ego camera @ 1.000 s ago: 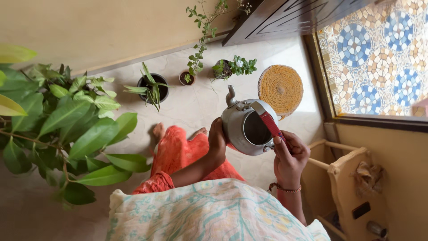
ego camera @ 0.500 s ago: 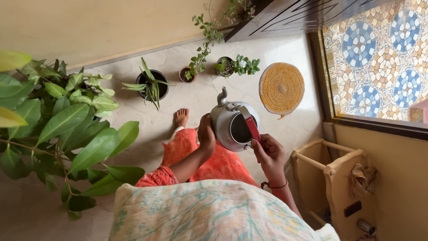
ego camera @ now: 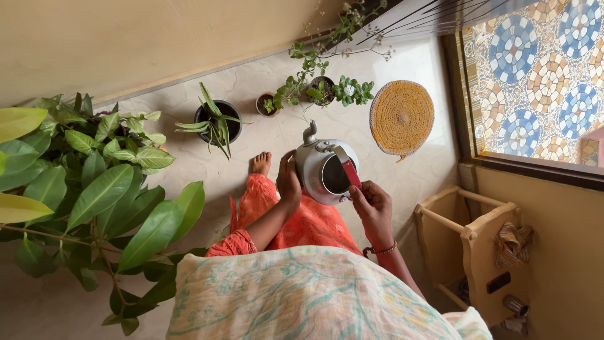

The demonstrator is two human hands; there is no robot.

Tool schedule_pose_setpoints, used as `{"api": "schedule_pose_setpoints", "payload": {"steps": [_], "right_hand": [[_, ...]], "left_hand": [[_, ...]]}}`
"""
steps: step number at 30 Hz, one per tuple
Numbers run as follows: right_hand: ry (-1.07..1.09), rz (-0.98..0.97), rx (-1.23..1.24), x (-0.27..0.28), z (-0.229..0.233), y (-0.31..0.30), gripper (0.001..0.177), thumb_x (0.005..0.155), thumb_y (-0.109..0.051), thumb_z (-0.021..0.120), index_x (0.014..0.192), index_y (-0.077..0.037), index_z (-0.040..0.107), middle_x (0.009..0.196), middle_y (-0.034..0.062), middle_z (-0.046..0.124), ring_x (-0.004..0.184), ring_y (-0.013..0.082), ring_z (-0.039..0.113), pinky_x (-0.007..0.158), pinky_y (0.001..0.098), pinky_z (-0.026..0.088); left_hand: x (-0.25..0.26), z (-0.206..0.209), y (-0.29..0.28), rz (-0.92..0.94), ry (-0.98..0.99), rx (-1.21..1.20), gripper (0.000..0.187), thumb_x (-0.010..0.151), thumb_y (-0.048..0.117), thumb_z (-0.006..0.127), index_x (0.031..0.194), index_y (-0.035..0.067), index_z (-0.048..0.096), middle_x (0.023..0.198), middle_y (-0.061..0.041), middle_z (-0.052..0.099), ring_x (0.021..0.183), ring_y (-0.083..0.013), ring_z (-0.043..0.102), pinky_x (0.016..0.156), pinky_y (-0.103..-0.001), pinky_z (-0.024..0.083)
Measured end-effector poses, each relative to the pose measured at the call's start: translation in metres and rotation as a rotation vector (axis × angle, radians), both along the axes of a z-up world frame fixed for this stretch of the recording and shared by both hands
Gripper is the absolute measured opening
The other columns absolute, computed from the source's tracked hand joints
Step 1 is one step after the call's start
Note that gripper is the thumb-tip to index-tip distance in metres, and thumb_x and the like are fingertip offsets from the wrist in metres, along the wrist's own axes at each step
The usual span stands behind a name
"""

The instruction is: The person waters potted plants by pouring water into their pots using a metal kettle.

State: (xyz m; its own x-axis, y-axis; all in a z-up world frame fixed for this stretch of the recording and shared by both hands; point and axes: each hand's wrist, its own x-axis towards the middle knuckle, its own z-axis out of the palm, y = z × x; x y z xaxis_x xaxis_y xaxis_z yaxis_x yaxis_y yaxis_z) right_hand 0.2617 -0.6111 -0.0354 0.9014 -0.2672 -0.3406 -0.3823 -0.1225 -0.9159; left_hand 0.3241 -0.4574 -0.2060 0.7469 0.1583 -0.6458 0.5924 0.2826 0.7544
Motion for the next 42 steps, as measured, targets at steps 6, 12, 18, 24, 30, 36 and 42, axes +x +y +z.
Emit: {"api": "schedule_pose_setpoints", "payload": {"steps": [6,12,18,24,30,36,42], "right_hand": [[0.023,-0.017,0.009,0.018,-0.010,0.008,0.021,0.098,-0.018,0.071,0.089,-0.001,0.065,0.067,-0.0053,0.055,0.058,0.0014,0.043,0.050,0.0210,0.031],[0.047,-0.019,0.029,0.034,-0.017,0.009,0.021,0.097,-0.019,0.072,0.090,0.000,0.065,0.069,-0.0058,0.055,0.058,0.0017,0.043,0.051,0.0214,0.032],[0.044,-0.023,0.048,0.044,-0.021,0.010,0.021,0.098,-0.019,0.072,0.090,0.000,0.066,0.069,-0.0061,0.054,0.058,0.0015,0.040,0.050,0.0212,0.030],[0.041,-0.028,0.032,0.051,-0.018,0.013,0.021,0.097,-0.020,0.073,0.090,0.000,0.066,0.070,-0.0054,0.056,0.059,0.0018,0.042,0.051,0.0216,0.032],[0.059,-0.026,0.030,0.061,-0.019,0.016,0.023,0.098,-0.020,0.073,0.090,0.000,0.066,0.069,-0.0054,0.055,0.059,0.0020,0.042,0.051,0.0217,0.032],[0.089,-0.031,0.020,0.074,-0.020,0.020,0.021,0.097,-0.021,0.072,0.092,-0.001,0.067,0.070,-0.0045,0.059,0.059,0.0021,0.045,0.052,0.0208,0.034],[0.077,0.003,0.021,0.082,-0.027,0.021,0.022,0.098,-0.022,0.072,0.092,0.000,0.067,0.072,-0.0043,0.059,0.060,0.0017,0.046,0.052,0.0203,0.034]], "left_hand": [[0.019,-0.004,0.009,0.023,-0.032,-0.059,0.043,0.100,0.031,0.044,0.133,0.015,0.066,0.123,-0.008,0.071,0.112,-0.0215,0.063,0.099,-0.031,0.046],[0.033,0.012,0.015,0.021,0.072,-0.057,0.042,0.100,0.033,0.044,0.132,0.018,0.067,0.123,-0.009,0.071,0.114,-0.0219,0.063,0.100,-0.032,0.046],[0.042,0.008,0.016,0.014,0.097,-0.048,0.042,0.100,0.034,0.043,0.132,0.019,0.066,0.129,-0.007,0.069,0.119,-0.0221,0.062,0.103,-0.033,0.044],[0.048,0.006,0.017,0.015,0.095,-0.054,0.042,0.100,0.035,0.044,0.131,0.020,0.067,0.128,-0.007,0.069,0.119,-0.0226,0.062,0.103,-0.034,0.044],[0.053,-0.001,0.017,0.017,0.082,-0.040,0.042,0.100,0.034,0.043,0.131,0.019,0.067,0.129,-0.007,0.070,0.120,-0.0228,0.062,0.104,-0.034,0.044],[0.058,-0.011,0.019,0.012,0.122,-0.041,0.042,0.100,0.034,0.044,0.132,0.020,0.067,0.129,-0.006,0.069,0.120,-0.0220,0.062,0.104,-0.033,0.044],[0.067,-0.016,0.022,0.053,0.120,-0.090,0.042,0.099,0.032,0.044,0.131,0.018,0.067,0.128,-0.006,0.069,0.119,-0.0203,0.062,0.103,-0.031,0.044]]}}
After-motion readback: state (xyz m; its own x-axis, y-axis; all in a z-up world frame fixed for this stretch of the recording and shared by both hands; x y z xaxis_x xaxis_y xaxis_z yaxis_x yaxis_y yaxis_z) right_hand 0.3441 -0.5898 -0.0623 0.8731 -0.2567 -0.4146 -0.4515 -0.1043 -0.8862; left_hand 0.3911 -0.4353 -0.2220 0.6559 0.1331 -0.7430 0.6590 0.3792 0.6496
